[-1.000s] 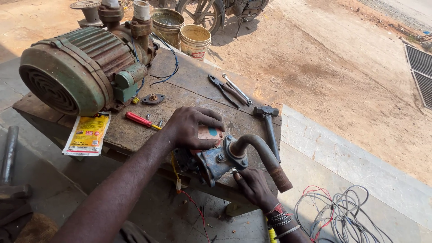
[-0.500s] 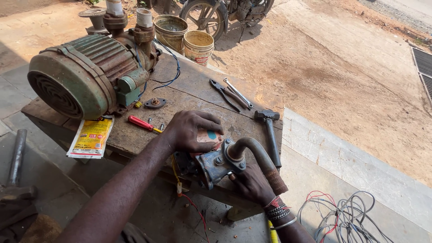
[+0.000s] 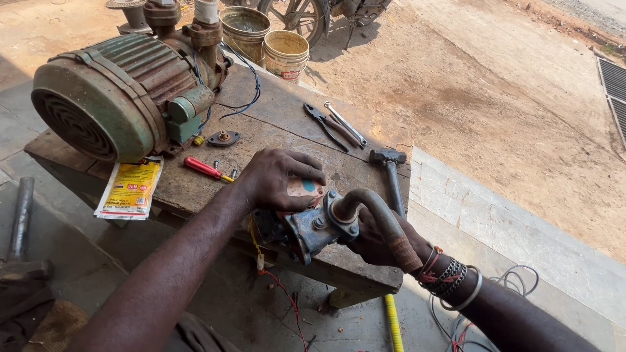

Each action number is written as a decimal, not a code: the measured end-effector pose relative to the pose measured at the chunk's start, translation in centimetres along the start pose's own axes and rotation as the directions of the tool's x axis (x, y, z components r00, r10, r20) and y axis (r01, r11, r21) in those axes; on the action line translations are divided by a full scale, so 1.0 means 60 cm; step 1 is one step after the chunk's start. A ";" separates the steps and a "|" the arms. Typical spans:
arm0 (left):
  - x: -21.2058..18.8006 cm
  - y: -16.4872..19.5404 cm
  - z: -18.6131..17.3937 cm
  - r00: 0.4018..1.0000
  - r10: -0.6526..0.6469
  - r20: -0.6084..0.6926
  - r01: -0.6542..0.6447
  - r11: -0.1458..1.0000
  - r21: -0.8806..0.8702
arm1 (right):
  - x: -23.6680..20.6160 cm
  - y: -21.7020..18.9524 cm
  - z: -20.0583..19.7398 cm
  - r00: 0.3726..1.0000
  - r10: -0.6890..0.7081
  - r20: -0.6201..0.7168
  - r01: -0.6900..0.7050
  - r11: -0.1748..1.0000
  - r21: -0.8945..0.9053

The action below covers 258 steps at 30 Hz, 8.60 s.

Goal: The person uses a hammer and wrench to adjust and tighten a small electrical component mounted on a metal bracket. They repeatedly tap the component with the hammer and use the wrench to turn fasteners, occasionally repositioning the component on the workbench.

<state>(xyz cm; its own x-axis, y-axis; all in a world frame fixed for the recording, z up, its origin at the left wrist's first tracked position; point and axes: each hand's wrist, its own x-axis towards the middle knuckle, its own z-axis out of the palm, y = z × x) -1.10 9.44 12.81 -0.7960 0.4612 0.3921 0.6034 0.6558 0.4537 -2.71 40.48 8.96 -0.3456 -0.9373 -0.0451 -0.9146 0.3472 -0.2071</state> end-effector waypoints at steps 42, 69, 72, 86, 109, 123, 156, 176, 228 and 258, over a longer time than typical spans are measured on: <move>-0.001 0.014 -0.005 0.995 -0.101 0.011 0.100 0.993 0.057 | 0.018 -0.016 0.065 0.956 0.200 -0.215 -0.185 0.979 0.089; -0.007 0.018 -0.002 0.994 -0.108 -0.018 0.108 0.994 -0.013 | 0.115 -0.283 0.319 0.702 0.710 0.056 0.602 -0.633 0.487; -0.006 0.016 -0.004 0.994 -0.111 -0.015 0.110 0.994 -0.026 | 0.131 -0.298 0.300 0.708 0.703 0.062 0.635 -0.673 0.379; -0.005 0.016 -0.005 0.997 -0.074 -0.030 0.074 0.997 -0.015 | 0.187 -0.342 0.264 0.666 0.719 0.199 0.745 -0.653 -0.132; -0.003 0.020 -0.006 0.996 -0.084 -0.004 0.084 0.996 0.014 | 0.202 -0.328 0.263 0.454 0.788 0.415 0.706 -0.603 0.371; -0.008 0.030 0.003 0.984 -0.175 -0.019 0.175 0.984 0.037 | 0.176 -0.353 0.236 0.482 0.814 0.324 0.766 -0.571 0.295; -0.035 0.172 0.072 0.773 -0.413 -0.481 0.529 0.839 0.130 | 0.023 -0.250 0.169 0.179 0.831 -0.526 -0.708 0.481 0.518; -0.044 0.138 0.035 0.927 -0.284 -0.243 0.292 0.956 -0.005 | 0.053 -0.260 0.202 0.036 0.753 -0.657 -0.597 0.544 0.590; -0.039 0.154 0.021 0.910 -0.381 -0.164 0.373 0.925 -0.075 | 0.059 -0.229 0.275 0.093 0.597 -0.797 -0.724 0.589 0.358; -0.038 0.141 0.036 0.886 -0.425 -0.184 0.421 0.905 -0.063 | -0.042 -0.108 0.035 0.463 0.882 0.090 -0.732 0.323 0.600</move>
<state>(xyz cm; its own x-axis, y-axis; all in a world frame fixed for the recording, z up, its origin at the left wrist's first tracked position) 5.71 15.23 14.02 -0.9531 0.0196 0.3020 0.2137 0.7501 0.6258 4.55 40.53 8.38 -0.9475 -0.1308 -0.2918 0.0833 0.7802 -0.6199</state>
